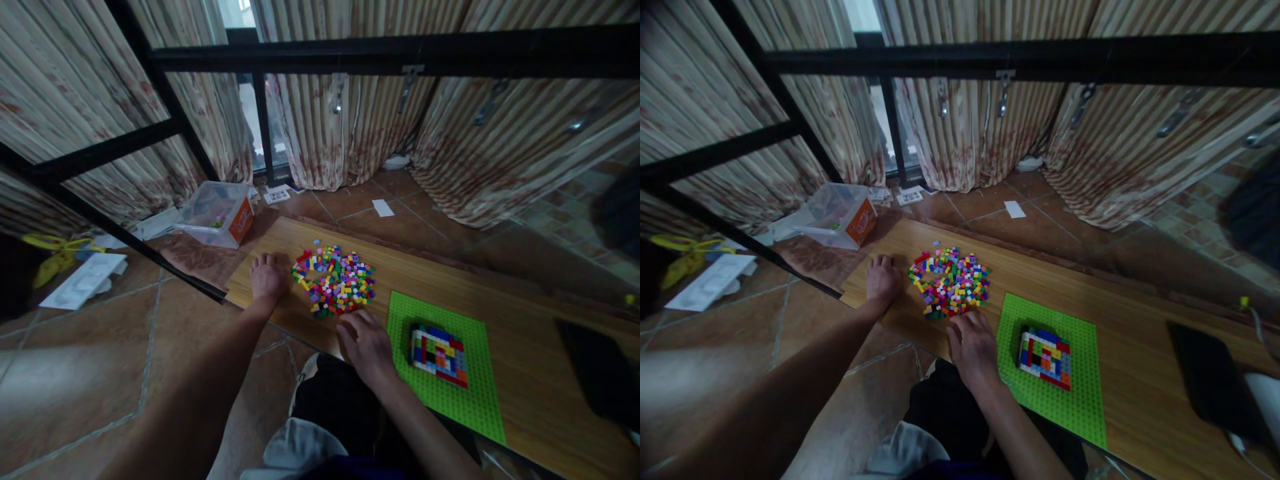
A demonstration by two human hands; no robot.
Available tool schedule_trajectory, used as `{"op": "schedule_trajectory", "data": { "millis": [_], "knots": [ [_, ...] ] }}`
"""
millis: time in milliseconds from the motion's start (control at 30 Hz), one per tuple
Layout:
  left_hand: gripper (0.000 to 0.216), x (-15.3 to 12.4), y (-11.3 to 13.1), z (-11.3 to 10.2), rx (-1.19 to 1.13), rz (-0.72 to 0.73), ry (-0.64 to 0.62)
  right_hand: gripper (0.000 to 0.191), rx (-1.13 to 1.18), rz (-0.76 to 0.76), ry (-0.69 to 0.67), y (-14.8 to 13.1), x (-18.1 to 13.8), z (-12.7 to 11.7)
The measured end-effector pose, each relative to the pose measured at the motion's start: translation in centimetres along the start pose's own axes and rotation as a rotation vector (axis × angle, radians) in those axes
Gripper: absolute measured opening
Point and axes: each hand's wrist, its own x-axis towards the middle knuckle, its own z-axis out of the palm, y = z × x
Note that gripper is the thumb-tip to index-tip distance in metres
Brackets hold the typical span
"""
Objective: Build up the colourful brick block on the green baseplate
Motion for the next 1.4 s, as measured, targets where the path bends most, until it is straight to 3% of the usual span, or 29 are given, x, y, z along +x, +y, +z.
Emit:
{"op": "schedule_trajectory", "data": {
  "millis": [200,367,667,1200,1400],
  "knots": [
    [0.033,0.0,-0.1,0.0,-0.015,0.005,0.002,0.016,-0.162,0.08,0.066,0.2,0.9,2.0],
    [0.033,-0.1,-0.1,-0.1,-0.037,0.005,-0.006,0.015,-0.208,0.062,0.101,0.4,1.3,2.5],
    [0.035,0.0,0.1,-0.3,-0.044,-0.019,-0.044,0.017,-0.154,-0.02,0.066,0.9,1.0,1.9],
    [0.036,0.2,-0.2,0.1,-0.004,0.018,0.001,0.013,-0.103,0.033,-0.004,0.2,0.6,1.4],
    [0.035,0.4,0.0,0.1,-0.013,0.005,0.011,0.016,0.059,0.04,0.01,-0.2,-0.3,-0.3]
  ]
}}
